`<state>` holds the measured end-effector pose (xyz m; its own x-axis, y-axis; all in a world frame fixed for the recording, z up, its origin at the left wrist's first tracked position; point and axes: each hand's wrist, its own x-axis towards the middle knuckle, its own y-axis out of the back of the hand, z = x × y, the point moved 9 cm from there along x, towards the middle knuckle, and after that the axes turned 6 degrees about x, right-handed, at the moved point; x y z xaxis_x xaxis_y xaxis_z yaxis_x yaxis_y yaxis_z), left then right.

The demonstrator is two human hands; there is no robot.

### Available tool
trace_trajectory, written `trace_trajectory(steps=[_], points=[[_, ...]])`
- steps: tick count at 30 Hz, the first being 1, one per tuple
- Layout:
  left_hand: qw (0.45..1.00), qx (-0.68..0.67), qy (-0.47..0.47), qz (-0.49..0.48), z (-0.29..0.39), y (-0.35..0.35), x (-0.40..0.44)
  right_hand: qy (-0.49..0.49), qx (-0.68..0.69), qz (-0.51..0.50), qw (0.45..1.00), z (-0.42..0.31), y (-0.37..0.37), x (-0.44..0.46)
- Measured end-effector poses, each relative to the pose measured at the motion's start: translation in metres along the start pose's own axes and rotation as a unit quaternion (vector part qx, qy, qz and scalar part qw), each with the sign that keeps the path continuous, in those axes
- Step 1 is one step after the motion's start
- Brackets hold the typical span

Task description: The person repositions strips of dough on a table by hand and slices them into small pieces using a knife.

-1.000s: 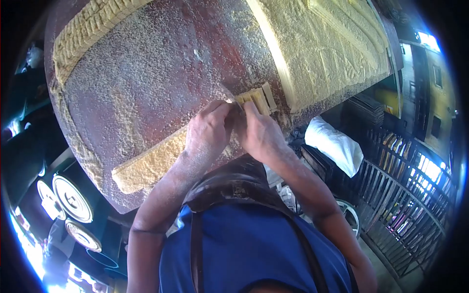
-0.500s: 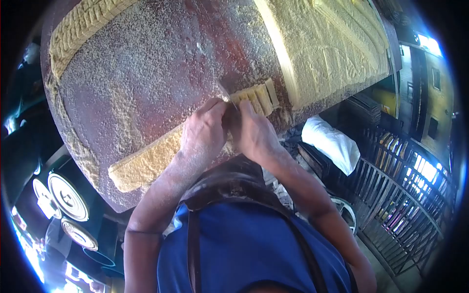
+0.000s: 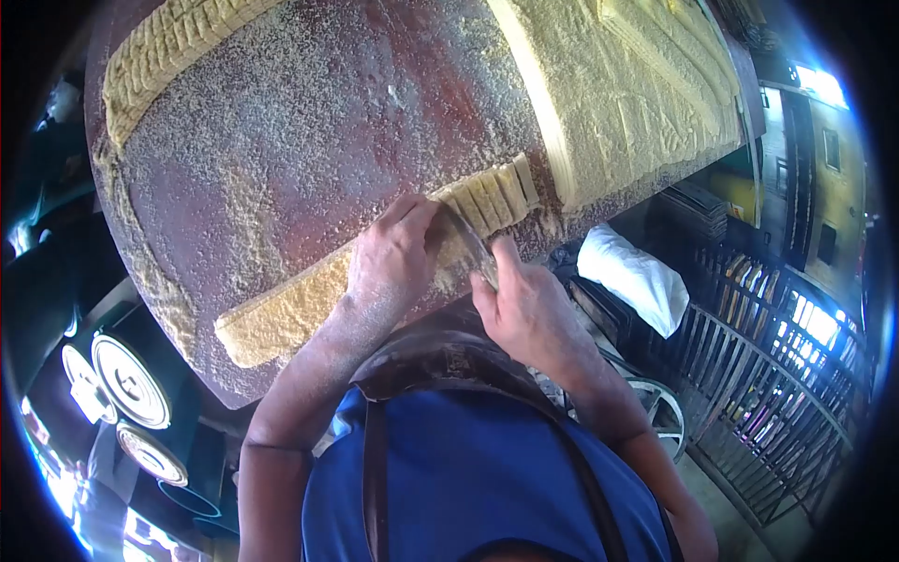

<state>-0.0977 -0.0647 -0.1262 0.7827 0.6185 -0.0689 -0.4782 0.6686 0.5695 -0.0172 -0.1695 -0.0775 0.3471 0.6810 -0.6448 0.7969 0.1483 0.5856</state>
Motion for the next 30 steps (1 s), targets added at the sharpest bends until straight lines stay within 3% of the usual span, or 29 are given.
trace_trajectory(steps=[4, 8, 10, 12, 14, 18, 24, 26, 30], points=[[0.999, 0.014, 0.031, -0.038, -0.007, -0.006, -0.001, 0.062, -0.032, 0.067, 0.995, 0.029, -0.043, 0.060], [1.000, 0.025, 0.002, 0.008, -0.004, -0.002, 0.002, 0.083, 0.013, 0.073, 0.994, 0.031, -0.031, 0.059], [1.000, 0.019, 0.002, 0.018, -0.006, -0.004, 0.002, 0.212, 0.010, 0.171, 0.962, 0.010, -0.010, 0.029], [1.000, 0.019, 0.006, 0.020, -0.006, 0.000, -0.001, 0.216, 0.043, 0.158, 0.963, 0.009, -0.012, 0.024], [0.999, 0.048, 0.015, 0.002, 0.003, 0.004, -0.005, 0.115, -0.022, 0.116, 0.986, 0.024, -0.029, 0.033], [0.999, 0.038, 0.003, 0.002, -0.005, 0.010, -0.009, 0.083, -0.016, 0.082, 0.993, 0.015, -0.014, 0.029], [0.999, 0.045, -0.012, -0.024, -0.013, 0.005, -0.007, 0.116, -0.028, 0.136, 0.984, -0.009, -0.010, -0.021], [0.999, 0.034, -0.015, -0.022, -0.011, 0.006, -0.006, 0.051, -0.058, 0.081, 0.994, -0.009, -0.014, -0.026], [0.999, 0.024, -0.016, -0.023, -0.017, 0.002, -0.005, 0.081, -0.015, 0.060, 0.995, -0.011, -0.029, 0.016]])
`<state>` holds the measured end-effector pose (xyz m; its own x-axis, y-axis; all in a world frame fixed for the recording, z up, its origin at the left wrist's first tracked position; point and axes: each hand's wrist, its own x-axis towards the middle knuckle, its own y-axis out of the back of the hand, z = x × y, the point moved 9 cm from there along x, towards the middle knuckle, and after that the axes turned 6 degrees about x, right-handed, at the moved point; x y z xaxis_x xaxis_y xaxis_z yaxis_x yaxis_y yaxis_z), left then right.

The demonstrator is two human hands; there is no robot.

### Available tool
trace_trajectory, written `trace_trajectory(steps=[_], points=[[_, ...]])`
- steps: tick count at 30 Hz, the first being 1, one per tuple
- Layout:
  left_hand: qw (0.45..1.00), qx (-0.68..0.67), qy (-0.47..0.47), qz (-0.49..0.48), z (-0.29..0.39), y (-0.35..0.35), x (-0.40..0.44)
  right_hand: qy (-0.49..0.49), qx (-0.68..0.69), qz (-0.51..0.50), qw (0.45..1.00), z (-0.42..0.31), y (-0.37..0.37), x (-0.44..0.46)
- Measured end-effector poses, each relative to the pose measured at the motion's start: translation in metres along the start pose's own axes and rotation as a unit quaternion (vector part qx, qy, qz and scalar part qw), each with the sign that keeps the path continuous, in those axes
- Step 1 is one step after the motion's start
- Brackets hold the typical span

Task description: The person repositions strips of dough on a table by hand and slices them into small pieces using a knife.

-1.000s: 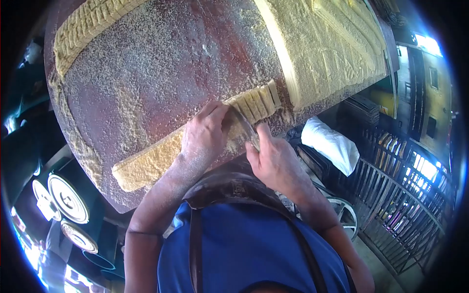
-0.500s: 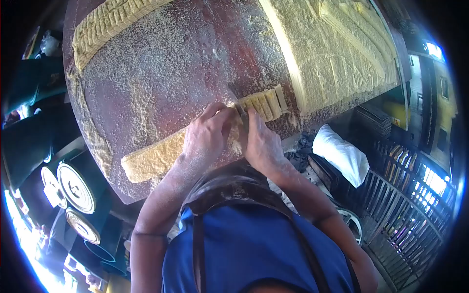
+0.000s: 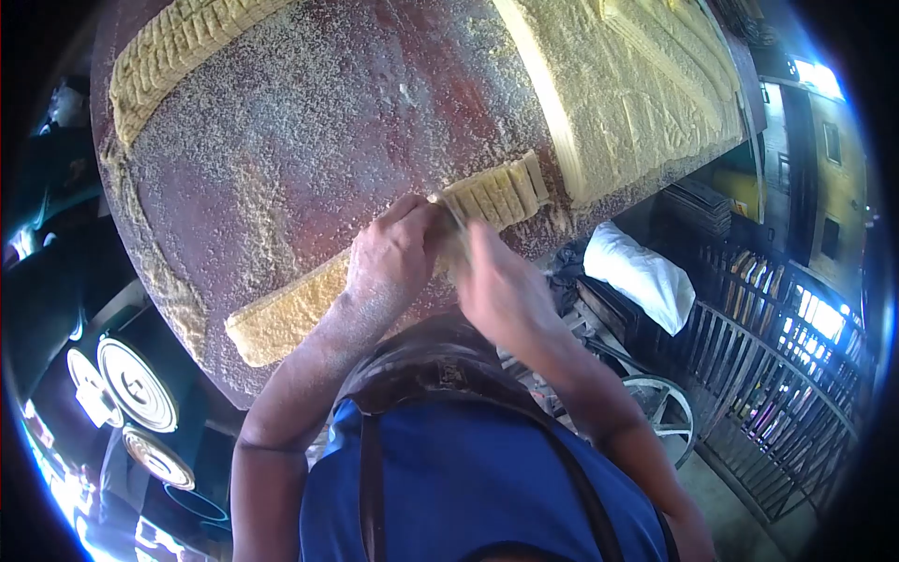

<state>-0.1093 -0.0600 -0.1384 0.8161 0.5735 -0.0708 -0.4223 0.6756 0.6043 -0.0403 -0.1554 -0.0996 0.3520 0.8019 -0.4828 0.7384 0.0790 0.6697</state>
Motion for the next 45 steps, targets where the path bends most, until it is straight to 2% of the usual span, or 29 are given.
trace_trajectory(steps=[1, 4, 5, 8, 10, 12, 13, 17, 19, 20, 23, 25, 26, 28, 30, 33, 36, 38, 40, 42, 43, 45], points=[[1.000, -0.001, 0.004, -0.005, 0.000, 0.000, -0.002, 0.038, -0.037, 0.061, 0.997, 0.011, -0.014, 0.018], [1.000, 0.006, 0.005, -0.019, 0.002, 0.005, -0.005, 0.025, -0.060, 0.045, 0.997, 0.011, -0.010, 0.024], [1.000, -0.001, 0.007, -0.017, 0.002, 0.004, -0.010, -0.049, 0.022, -0.007, 0.999, 0.020, -0.008, 0.023], [1.000, 0.001, 0.007, 0.009, -0.002, 0.013, -0.005, -0.016, 0.044, 0.058, 0.997, 0.001, 0.018, -0.008], [1.000, 0.015, 0.017, 0.016, -0.004, 0.016, -0.011, -0.006, 0.062, 0.045, 0.997, -0.005, 0.014, -0.022], [1.000, 0.013, 0.005, 0.014, -0.003, 0.017, -0.010, 0.013, -0.031, 0.046, 0.998, -0.011, 0.006, -0.029], [1.000, 0.012, -0.004, 0.011, -0.003, 0.016, -0.009, -0.035, -0.019, 0.010, 0.999, -0.015, 0.009, -0.032], [0.999, -0.011, 0.017, -0.026, -0.008, 0.012, -0.003, -0.084, 0.009, -0.041, 0.996, -0.008, -0.001, -0.005], [0.999, 0.025, 0.028, -0.035, -0.007, 0.013, -0.006, -0.004, -0.009, 0.045, 0.999, 0.004, -0.023, 0.022], [0.999, 0.029, 0.025, -0.029, -0.008, 0.013, -0.004, 0.002, -0.009, 0.050, 0.999, 0.003, -0.021, 0.024], [1.000, 0.006, -0.005, 0.017, -0.004, 0.022, -0.009, -0.005, -0.015, 0.040, 0.999, 0.002, -0.011, 0.015], [0.999, 0.024, 0.000, 0.038, -0.003, 0.029, -0.020, -0.027, 0.069, 0.054, 0.996, -0.006, 0.003, -0.010], [0.999, 0.022, 0.003, 0.036, -0.004, 0.029, -0.024, -0.030, 0.070, 0.051, 0.996, -0.010, 0.002, -0.018], [1.000, 0.016, 0.017, 0.003, -0.009, 0.025, -0.021, -0.052, 0.022, -0.007, 0.998, -0.014, -0.007, -0.027], [1.000, 0.007, 0.010, 0.003, -0.011, 0.024, -0.020, -0.040, -0.011, -0.006, 0.999, -0.024, -0.003, -0.031], [1.000, 0.001, 0.008, -0.004, -0.014, 0.021, -0.019, -0.071, -0.021, -0.043, 0.996, -0.019, -0.010, -0.018], [0.999, 0.022, 0.014, -0.021, -0.011, 0.023, -0.020, -0.048, -0.005, -0.009, 0.999, 0.005, -0.041, 0.020], [0.999, 0.044, 0.015, -0.026, -0.010, 0.024, -0.022, -0.022, -0.010, 0.021, 0.999, 0.000, -0.034, 0.024], [1.000, 0.014, -0.006, 0.020, -0.010, 0.029, -0.024, -0.022, -0.002, 0.018, 1.000, -0.007, -0.019, 0.017], [0.999, 0.027, 0.001, 0.026, -0.009, 0.035, -0.030, 0.004, 0.045, 0.082, 0.996, -0.021, 0.000, -0.012], [1.000, 0.020, 0.019, 0.011, -0.011, 0.035, -0.033, -0.026, 0.049, 0.045, 0.997, -0.027, 0.001, -0.020], [0.999, 0.014, 0.028, 0.003, -0.017, 0.035, -0.032, -0.006, 0.020, 0.043, 0.999, -0.026, -0.010, -0.029]])
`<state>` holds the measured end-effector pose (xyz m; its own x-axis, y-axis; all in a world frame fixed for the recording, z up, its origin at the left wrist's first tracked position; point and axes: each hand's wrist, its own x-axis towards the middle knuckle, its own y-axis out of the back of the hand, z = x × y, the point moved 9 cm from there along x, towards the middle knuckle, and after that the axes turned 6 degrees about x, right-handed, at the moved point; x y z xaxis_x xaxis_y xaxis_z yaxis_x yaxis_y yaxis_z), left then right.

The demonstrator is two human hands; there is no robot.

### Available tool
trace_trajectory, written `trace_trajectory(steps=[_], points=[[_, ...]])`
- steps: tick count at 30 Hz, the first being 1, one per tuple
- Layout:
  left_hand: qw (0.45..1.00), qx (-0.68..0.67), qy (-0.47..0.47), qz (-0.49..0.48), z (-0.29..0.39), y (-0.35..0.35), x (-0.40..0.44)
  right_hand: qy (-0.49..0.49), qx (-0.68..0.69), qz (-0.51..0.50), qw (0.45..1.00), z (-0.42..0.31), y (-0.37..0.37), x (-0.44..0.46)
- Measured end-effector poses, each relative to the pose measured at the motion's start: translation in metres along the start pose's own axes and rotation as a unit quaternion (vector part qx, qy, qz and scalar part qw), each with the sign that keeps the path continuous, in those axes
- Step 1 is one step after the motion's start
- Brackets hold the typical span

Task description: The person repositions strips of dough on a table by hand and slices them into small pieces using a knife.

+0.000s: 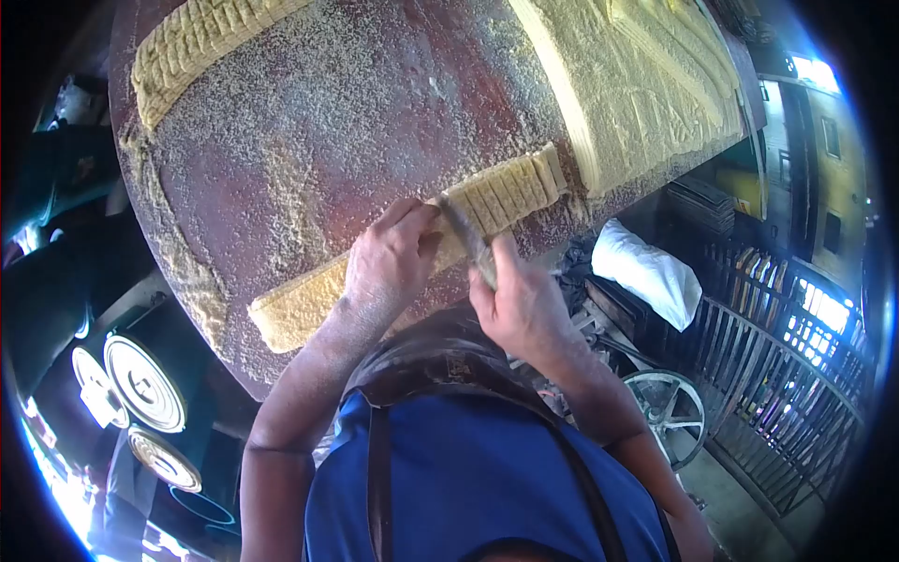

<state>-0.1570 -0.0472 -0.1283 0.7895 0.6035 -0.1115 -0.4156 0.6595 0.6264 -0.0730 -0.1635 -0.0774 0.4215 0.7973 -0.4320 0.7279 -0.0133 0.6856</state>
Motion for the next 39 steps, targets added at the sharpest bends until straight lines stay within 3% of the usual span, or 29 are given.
trace_trajectory(steps=[3, 5, 6, 8, 11, 13, 16, 19, 23, 24, 27, 31, 33, 39], points=[[0.999, -0.015, -0.032, 0.019, -0.002, -0.001, 0.000, -0.008, -0.035, -0.023, 0.999, -0.006, 0.000, -0.004], [0.999, -0.031, -0.022, -0.008, -0.001, -0.002, 0.002, -0.085, -0.005, -0.088, 0.992, -0.009, 0.001, -0.002], [0.999, -0.032, -0.020, -0.009, -0.002, -0.002, 0.004, -0.086, -0.005, -0.090, 0.992, 0.001, -0.013, 0.012], [1.000, -0.005, -0.011, -0.017, -0.004, -0.004, 0.002, 0.010, -0.047, -0.006, 0.999, 0.007, -0.037, 0.045], [0.999, -0.025, -0.030, 0.014, 0.000, 0.001, 0.001, -0.058, -0.017, -0.042, 0.997, 0.020, -0.037, 0.049], [0.998, -0.029, -0.038, 0.028, -0.001, 0.006, -0.001, -0.045, -0.018, -0.050, 0.998, 0.007, -0.020, 0.037], [0.999, -0.045, 0.013, -0.006, -0.009, 0.005, -0.010, 0.032, 0.015, 0.020, 0.999, -0.014, -0.003, 0.005], [0.999, -0.029, -0.037, 0.026, -0.008, 0.008, -0.011, -0.031, -0.027, -0.039, 0.998, -0.008, -0.016, -0.007], [0.998, -0.062, -0.024, -0.001, -0.014, 0.003, -0.008, -0.109, 0.026, -0.098, 0.989, -0.011, -0.023, 0.010], [0.999, -0.042, -0.025, -0.006, -0.015, 0.003, -0.007, -0.021, -0.013, -0.064, 0.998, -0.002, -0.042, 0.028], [0.999, -0.023, -0.033, 0.005, -0.017, 0.005, -0.009, 0.002, -0.027, -0.021, 0.999, 0.005, -0.053, 0.047], [0.998, -0.030, -0.042, 0.043, -0.007, 0.019, -0.015, -0.032, 0.055, -0.017, 0.998, -0.010, -0.022, 0.020], [1.000, -0.017, 0.015, 0.006, -0.018, 0.014, -0.021, -0.009, 0.046, -0.006, 0.999, -0.017, -0.021, 0.001], [0.999, -0.039, -0.031, -0.004, -0.020, 0.011, -0.020, -0.068, -0.005, -0.077, 0.995, -0.026, -0.023, -0.009]])
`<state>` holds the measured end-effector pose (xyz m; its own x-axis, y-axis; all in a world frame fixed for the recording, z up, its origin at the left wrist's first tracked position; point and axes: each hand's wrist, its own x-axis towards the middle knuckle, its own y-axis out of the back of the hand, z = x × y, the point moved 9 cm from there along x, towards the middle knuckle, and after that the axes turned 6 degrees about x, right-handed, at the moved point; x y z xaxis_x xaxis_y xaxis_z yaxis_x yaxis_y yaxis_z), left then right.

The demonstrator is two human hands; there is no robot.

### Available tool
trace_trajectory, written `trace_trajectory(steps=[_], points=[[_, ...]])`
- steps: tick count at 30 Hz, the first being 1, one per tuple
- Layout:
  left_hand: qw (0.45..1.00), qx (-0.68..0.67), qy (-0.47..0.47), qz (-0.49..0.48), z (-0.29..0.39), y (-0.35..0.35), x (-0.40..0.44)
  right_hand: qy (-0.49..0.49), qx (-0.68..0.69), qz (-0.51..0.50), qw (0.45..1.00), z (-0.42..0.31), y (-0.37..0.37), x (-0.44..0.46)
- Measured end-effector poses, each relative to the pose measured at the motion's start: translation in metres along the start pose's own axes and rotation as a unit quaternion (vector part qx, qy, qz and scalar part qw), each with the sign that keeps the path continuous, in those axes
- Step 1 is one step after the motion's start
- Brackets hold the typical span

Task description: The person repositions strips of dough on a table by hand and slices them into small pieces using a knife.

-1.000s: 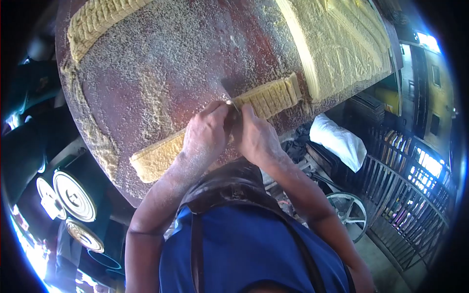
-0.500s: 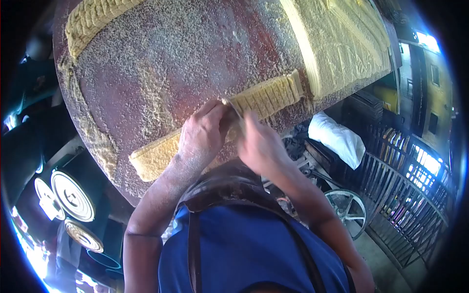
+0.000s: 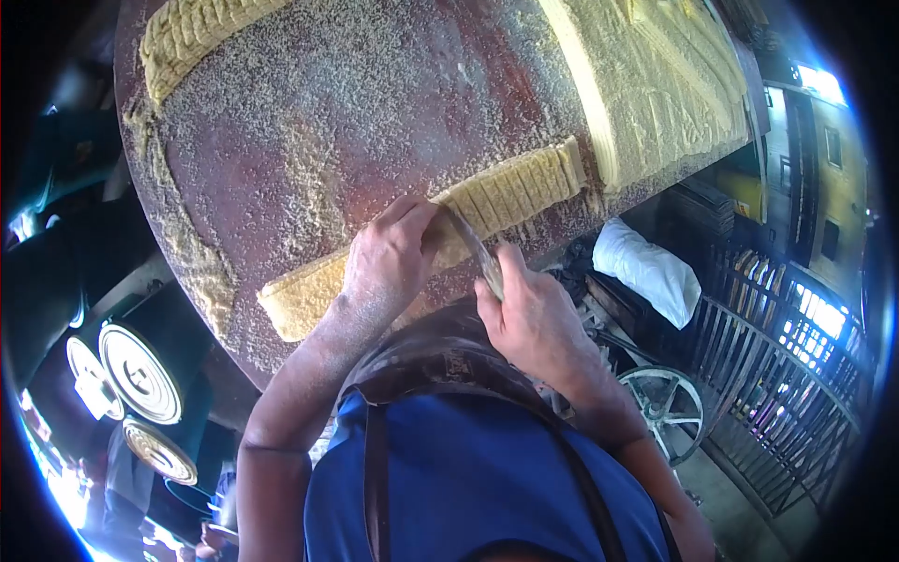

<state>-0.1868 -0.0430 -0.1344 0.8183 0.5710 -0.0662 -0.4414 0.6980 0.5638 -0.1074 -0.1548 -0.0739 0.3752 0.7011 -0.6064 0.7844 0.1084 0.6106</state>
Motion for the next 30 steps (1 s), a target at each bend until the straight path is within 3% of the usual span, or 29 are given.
trace_trajectory(steps=[5, 9, 11, 14, 15, 18, 20, 24, 26, 27, 30], points=[[1.000, 0.018, 0.004, 0.008, 0.001, 0.005, 0.003, 0.033, -0.001, 0.041, 0.999, 0.019, -0.034, 0.064], [0.999, 0.005, 0.007, 0.051, -0.002, 0.013, -0.002, 0.064, 0.030, 0.075, 0.995, 0.005, -0.005, 0.031], [0.999, 0.000, 0.039, 0.017, -0.006, 0.011, -0.011, 0.107, 0.035, 0.107, 0.988, -0.006, -0.002, 0.008], [0.998, 0.044, -0.017, 0.049, 0.000, 0.016, -0.009, 0.070, -0.015, 0.061, 0.996, 0.000, -0.020, 0.001], [0.998, 0.043, -0.015, 0.050, -0.001, 0.017, -0.007, 0.023, -0.005, 0.027, 0.999, 0.001, -0.019, 0.000], [0.999, 0.022, 0.011, 0.023, -0.010, 0.012, -0.007, 0.003, 0.003, 0.003, 1.000, 0.000, -0.032, 0.034], [0.997, 0.061, 0.021, -0.035, -0.014, 0.008, -0.007, 0.039, -0.034, 0.047, 0.998, 0.005, -0.044, 0.055], [0.999, 0.049, -0.023, 0.006, -0.003, 0.017, -0.008, 0.047, -0.020, 0.060, 0.997, -0.002, -0.023, 0.044], [0.998, 0.032, -0.009, 0.045, -0.002, 0.024, -0.019, 0.023, 0.069, 0.048, 0.996, -0.005, -0.017, 0.019], [0.999, 0.014, 0.044, 0.015, -0.008, 0.021, -0.021, 0.065, 0.058, 0.074, 0.993, -0.011, -0.015, 0.011], [0.999, 0.028, 0.020, 0.000, -0.011, 0.018, -0.020, 0.036, 0.015, 0.044, 0.998, -0.009, -0.032, 0.000]])
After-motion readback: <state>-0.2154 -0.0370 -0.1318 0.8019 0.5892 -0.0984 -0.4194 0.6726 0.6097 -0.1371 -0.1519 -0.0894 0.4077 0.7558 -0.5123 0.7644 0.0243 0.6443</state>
